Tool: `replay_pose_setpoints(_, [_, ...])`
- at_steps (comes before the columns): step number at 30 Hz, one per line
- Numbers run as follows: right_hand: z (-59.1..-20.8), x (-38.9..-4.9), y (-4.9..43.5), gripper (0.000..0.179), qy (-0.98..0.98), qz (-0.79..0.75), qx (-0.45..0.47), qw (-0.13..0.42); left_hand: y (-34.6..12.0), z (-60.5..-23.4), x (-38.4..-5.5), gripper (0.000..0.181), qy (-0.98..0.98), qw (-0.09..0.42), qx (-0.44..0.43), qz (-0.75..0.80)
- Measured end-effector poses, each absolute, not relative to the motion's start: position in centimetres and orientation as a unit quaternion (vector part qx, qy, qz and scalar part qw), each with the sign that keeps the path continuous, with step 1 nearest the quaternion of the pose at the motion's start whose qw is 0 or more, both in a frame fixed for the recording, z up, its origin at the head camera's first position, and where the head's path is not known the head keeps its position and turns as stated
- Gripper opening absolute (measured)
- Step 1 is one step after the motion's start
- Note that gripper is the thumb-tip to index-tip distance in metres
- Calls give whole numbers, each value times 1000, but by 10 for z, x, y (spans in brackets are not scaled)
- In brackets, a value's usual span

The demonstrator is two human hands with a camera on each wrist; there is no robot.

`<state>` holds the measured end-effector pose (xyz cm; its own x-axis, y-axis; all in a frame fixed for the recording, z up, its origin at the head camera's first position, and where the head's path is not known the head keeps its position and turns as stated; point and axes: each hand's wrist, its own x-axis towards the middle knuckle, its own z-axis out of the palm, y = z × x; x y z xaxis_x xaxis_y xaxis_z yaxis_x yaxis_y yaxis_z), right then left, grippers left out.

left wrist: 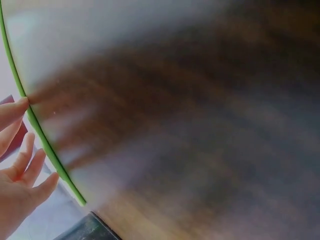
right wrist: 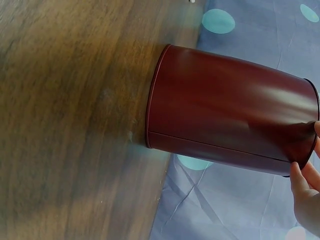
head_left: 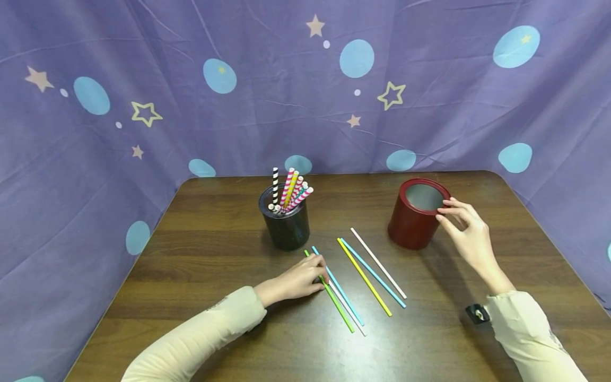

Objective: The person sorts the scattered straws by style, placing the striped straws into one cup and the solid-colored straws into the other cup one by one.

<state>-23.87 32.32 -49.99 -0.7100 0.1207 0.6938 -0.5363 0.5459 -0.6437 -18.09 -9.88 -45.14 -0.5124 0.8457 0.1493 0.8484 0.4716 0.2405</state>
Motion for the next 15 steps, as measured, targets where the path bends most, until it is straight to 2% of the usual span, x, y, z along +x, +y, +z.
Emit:
replay_pose_setpoints(8, [-503, -240, 324, 29, -795, 475, 128, 355, -98, -450, -182, 7, -859, -2, -498, -120])
replay_pose_setpoints(15, [-501, -238, 322, 28, -793, 479, 125, 353, -98, -447, -182, 9, -860, 15, -502, -94])
